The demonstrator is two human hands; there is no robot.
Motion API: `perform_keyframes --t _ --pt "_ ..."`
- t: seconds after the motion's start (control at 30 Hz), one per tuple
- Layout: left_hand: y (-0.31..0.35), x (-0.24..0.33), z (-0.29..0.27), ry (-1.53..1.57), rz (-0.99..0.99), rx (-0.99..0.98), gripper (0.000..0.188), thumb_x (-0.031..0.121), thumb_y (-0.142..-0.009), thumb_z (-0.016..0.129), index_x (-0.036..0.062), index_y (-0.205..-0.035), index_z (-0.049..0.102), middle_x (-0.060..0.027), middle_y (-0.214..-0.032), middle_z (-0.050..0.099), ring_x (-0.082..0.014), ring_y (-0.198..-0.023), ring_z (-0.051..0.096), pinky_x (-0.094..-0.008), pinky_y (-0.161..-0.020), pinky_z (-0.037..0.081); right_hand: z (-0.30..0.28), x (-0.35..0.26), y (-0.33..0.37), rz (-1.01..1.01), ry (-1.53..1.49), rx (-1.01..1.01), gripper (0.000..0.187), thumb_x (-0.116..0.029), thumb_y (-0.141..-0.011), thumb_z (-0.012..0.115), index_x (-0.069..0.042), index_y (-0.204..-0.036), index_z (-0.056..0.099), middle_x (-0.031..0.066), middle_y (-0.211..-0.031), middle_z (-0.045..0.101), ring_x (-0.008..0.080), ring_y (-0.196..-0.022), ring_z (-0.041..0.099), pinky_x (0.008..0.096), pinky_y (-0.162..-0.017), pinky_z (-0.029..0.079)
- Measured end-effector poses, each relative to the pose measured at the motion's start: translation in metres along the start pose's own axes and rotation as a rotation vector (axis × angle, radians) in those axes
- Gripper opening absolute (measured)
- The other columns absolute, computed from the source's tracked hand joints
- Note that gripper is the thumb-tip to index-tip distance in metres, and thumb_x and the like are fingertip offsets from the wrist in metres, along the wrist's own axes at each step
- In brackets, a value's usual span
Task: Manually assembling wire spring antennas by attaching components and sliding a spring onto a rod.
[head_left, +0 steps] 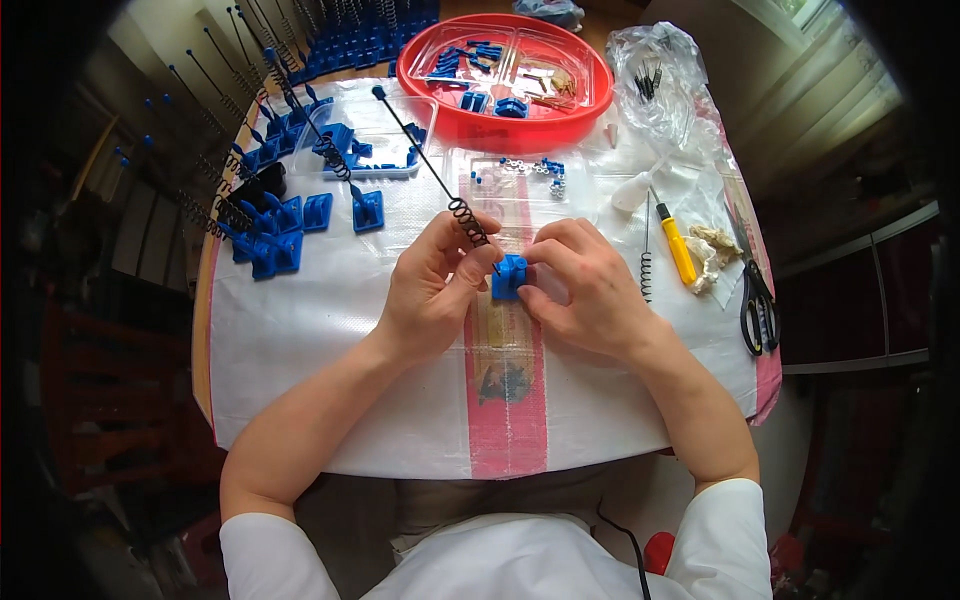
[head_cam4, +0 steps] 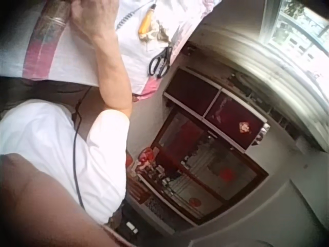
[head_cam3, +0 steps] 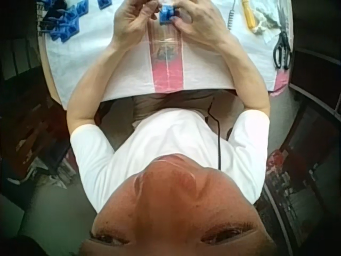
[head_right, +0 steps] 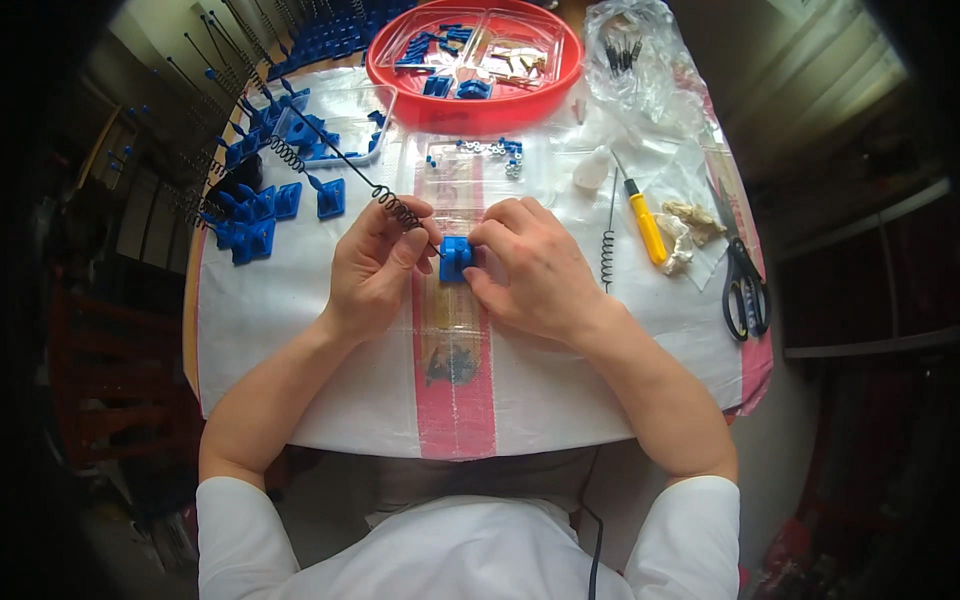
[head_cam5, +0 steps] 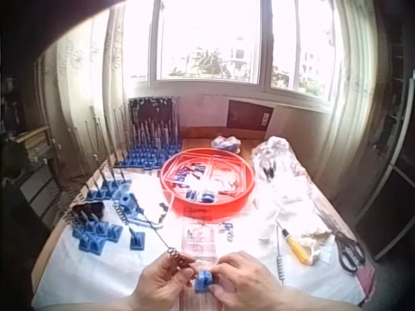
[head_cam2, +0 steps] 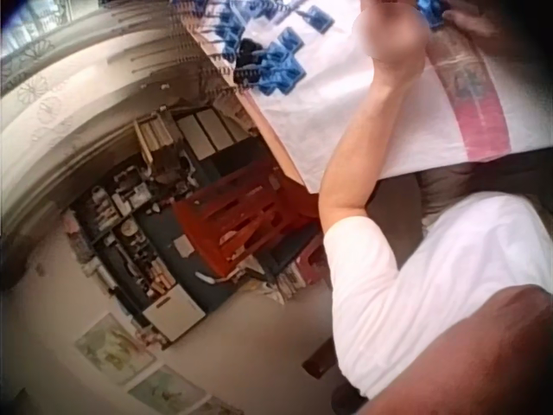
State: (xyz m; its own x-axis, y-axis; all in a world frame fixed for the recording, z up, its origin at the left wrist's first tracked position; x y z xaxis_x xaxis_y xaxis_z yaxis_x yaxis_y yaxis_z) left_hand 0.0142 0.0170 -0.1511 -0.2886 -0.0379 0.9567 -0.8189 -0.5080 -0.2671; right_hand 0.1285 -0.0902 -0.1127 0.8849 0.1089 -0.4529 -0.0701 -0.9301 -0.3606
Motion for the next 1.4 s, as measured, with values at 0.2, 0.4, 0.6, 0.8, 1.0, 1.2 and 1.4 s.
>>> perform_keyframes --t 0.2,0.4,0.6,0.8,1.0,1.2,1.4 --pt "-0.002 -0.001 -0.001 -0.088 -0.031 0.012 0.022 0.012 -0.102 0.055 0.0038 -0.122 0.054 -0.0028 -0.099 0.064 -0.0070 -0.087 0.059 -0.0221 -0.076 0.049 -0.003 -0.012 -0.003 0.010 0.022 0.019 0.035 -0.016 -0.073 0.073 -0.001 -0.104 0.064 0.0148 -0.105 0.060 0.0324 -0.101 0.058 0.0394 -0.089 0.048" --pt "-0.002 0.002 0.003 -0.067 -0.057 -0.015 0.020 0.012 -0.101 0.055 0.0033 -0.120 0.054 -0.0018 -0.095 0.065 -0.0065 -0.084 0.059 -0.0224 -0.076 0.049 0.004 -0.008 -0.004 0.036 0.021 -0.044 0.043 -0.016 -0.073 0.071 0.001 -0.112 0.061 0.0187 -0.108 0.059 0.0347 -0.102 0.058 0.0421 -0.091 0.048" --pt "-0.001 0.005 0.002 -0.064 -0.070 -0.021 0.020 0.012 -0.102 0.054 0.0029 -0.119 0.054 -0.0019 -0.093 0.064 -0.0068 -0.081 0.058 -0.0225 -0.073 0.048 -0.039 -0.003 -0.010 0.174 -0.047 -0.075 0.047 -0.013 -0.074 0.068 0.004 -0.117 0.059 0.0205 -0.112 0.060 0.0306 -0.100 0.061 0.0393 -0.083 0.050" --pt "0.002 0.003 0.000 -0.030 -0.055 0.004 0.020 0.013 -0.102 0.054 0.0029 -0.119 0.054 -0.0028 -0.091 0.062 -0.0076 -0.079 0.057 -0.0229 -0.072 0.048 -0.070 -0.022 -0.066 0.054 0.077 0.090 0.017 -0.006 -0.083 0.067 -0.001 -0.099 0.065 0.0135 -0.087 0.067 0.0280 -0.076 0.064 0.0370 -0.069 0.050" --pt "0.001 0.007 -0.003 0.010 0.041 0.062 0.018 0.012 -0.102 0.053 0.0044 -0.118 0.052 -0.0035 -0.091 0.062 -0.0074 -0.076 0.056 -0.0221 -0.068 0.047 -0.004 0.002 -0.180 -0.222 0.217 -0.054 0.012 -0.010 -0.085 0.070 -0.005 -0.096 0.070 0.0111 -0.092 0.070 0.0280 -0.083 0.068 0.0385 -0.076 0.052" --pt "0.004 0.016 -0.008 0.012 0.138 0.135 0.015 0.011 -0.103 0.051 0.0054 -0.117 0.049 -0.0043 -0.092 0.062 -0.0075 -0.074 0.055 -0.0213 -0.065 0.047 0.068 0.024 -0.231 -0.134 0.290 -0.447 0.015 -0.011 -0.077 0.075 -0.007 -0.092 0.074 0.0108 -0.090 0.073 0.0278 -0.088 0.069 0.0385 -0.077 0.054" --pt "0.005 0.016 -0.010 0.032 0.145 0.161 0.017 0.008 -0.100 0.056 0.0013 -0.114 0.051 -0.0037 -0.090 0.061 -0.0083 -0.079 0.059 -0.0236 -0.070 0.048 0.084 0.008 -0.241 -0.054 0.424 -0.665 0.023 -0.007 -0.067 0.075 -0.005 -0.090 0.076 0.0119 -0.088 0.074 0.0263 -0.085 0.071 0.0377 -0.072 0.056"
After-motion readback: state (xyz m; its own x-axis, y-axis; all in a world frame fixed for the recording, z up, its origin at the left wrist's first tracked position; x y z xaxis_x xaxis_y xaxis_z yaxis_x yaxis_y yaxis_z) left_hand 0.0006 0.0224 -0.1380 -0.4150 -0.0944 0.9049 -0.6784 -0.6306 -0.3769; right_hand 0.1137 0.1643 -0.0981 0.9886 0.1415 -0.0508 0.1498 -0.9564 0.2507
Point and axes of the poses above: each hand's wrist, its own y-axis away from the middle knuckle, its own z-axis out of the palm, x = y × z, the point moved 7 cm from there along -y, towards the middle knuckle
